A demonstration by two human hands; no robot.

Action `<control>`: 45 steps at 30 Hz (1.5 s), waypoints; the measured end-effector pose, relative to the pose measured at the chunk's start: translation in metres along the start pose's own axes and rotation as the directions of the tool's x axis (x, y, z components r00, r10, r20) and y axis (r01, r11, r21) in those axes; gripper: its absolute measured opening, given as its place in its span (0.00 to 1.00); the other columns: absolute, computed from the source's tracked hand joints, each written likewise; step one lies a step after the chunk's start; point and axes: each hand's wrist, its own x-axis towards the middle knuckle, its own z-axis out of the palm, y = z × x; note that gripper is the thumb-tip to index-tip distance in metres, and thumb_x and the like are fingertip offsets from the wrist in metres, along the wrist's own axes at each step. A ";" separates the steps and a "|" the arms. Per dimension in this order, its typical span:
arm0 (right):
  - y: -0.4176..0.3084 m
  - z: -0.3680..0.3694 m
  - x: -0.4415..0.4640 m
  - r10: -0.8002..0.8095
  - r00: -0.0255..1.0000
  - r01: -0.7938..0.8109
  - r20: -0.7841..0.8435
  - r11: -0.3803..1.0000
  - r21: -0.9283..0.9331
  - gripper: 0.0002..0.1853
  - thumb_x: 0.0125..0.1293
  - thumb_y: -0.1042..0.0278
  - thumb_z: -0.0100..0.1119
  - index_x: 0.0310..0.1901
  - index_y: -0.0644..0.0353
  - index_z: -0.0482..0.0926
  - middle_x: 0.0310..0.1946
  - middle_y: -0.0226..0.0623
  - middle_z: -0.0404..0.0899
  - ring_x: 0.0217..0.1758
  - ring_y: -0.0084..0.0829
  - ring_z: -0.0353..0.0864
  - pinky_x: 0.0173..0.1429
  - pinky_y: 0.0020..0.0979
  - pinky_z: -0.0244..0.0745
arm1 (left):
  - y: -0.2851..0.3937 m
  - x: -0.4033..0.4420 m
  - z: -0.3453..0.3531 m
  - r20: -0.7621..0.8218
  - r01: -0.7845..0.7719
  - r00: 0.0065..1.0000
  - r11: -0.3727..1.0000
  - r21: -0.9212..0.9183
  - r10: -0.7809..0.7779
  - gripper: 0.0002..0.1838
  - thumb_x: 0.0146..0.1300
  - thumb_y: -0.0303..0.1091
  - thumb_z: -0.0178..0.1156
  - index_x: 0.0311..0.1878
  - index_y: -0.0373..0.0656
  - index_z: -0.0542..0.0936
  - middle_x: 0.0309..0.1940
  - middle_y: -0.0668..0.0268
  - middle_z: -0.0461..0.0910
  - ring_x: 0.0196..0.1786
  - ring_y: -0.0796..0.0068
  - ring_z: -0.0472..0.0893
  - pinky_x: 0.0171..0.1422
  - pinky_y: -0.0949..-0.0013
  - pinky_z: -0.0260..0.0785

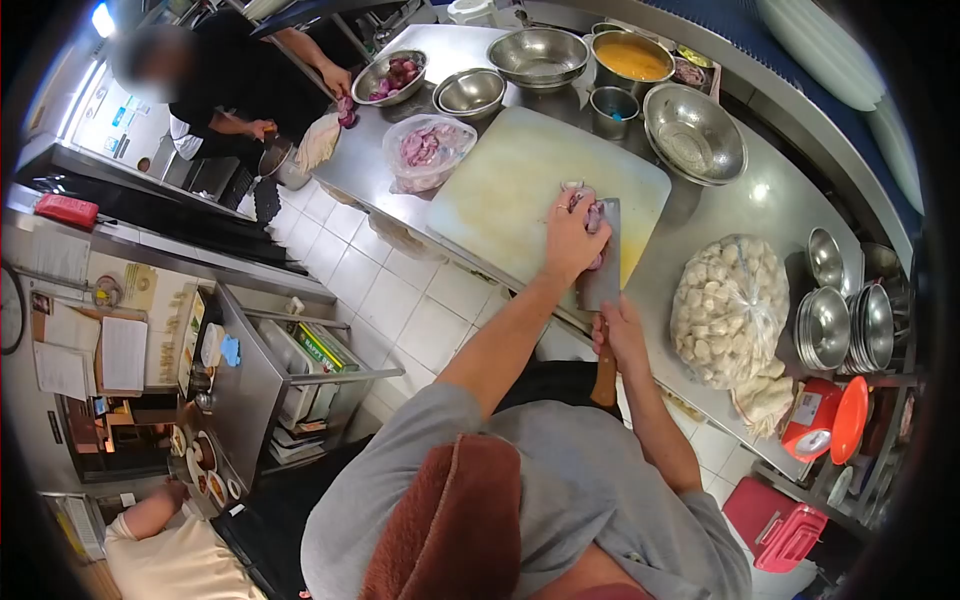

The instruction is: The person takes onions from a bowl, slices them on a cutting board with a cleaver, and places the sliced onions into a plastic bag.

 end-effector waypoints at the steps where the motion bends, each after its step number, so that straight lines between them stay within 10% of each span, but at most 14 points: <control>1: -0.002 0.004 -0.001 0.019 1.000 -0.020 0.003 1.000 0.018 0.06 0.77 0.64 0.48 0.45 0.57 0.66 0.23 0.31 0.70 0.17 0.21 0.69 0.18 0.26 0.68 | -0.002 -0.002 0.003 -0.017 0.025 1.000 0.999 -0.043 -0.025 0.25 0.53 0.41 0.68 0.54 0.41 0.82 0.59 0.45 0.73 0.62 0.43 0.72 0.68 0.49 0.67; 16: -0.057 0.058 -0.029 -0.042 0.998 0.043 -0.036 0.998 0.034 0.08 0.76 0.67 0.48 0.51 0.57 0.70 0.23 0.30 0.69 0.17 0.19 0.67 0.16 0.24 0.66 | 0.018 0.038 -0.044 -0.071 0.028 0.996 0.942 -0.334 -0.055 0.21 0.51 0.31 0.68 0.50 0.38 0.82 0.58 0.51 0.75 0.60 0.47 0.72 0.67 0.53 0.67; 29: -0.094 0.271 0.108 0.115 0.960 -0.146 0.256 0.984 0.104 0.08 0.71 0.70 0.49 0.47 0.59 0.65 0.26 0.33 0.70 0.18 0.25 0.70 0.19 0.30 0.68 | -0.193 0.153 -0.198 -0.070 0.132 0.989 0.989 0.072 -0.127 0.21 0.50 0.39 0.69 0.45 0.36 0.87 0.51 0.44 0.82 0.55 0.46 0.79 0.64 0.56 0.71; 45: -0.131 0.241 0.082 0.185 0.963 -0.200 0.196 0.978 0.060 0.09 0.74 0.64 0.54 0.47 0.54 0.67 0.29 0.28 0.67 0.21 0.18 0.63 0.20 0.24 0.60 | -0.254 0.200 -0.177 0.089 -0.207 0.976 0.974 0.089 0.200 0.15 0.61 0.43 0.64 0.41 0.40 0.86 0.38 0.53 0.85 0.43 0.49 0.82 0.53 0.56 0.75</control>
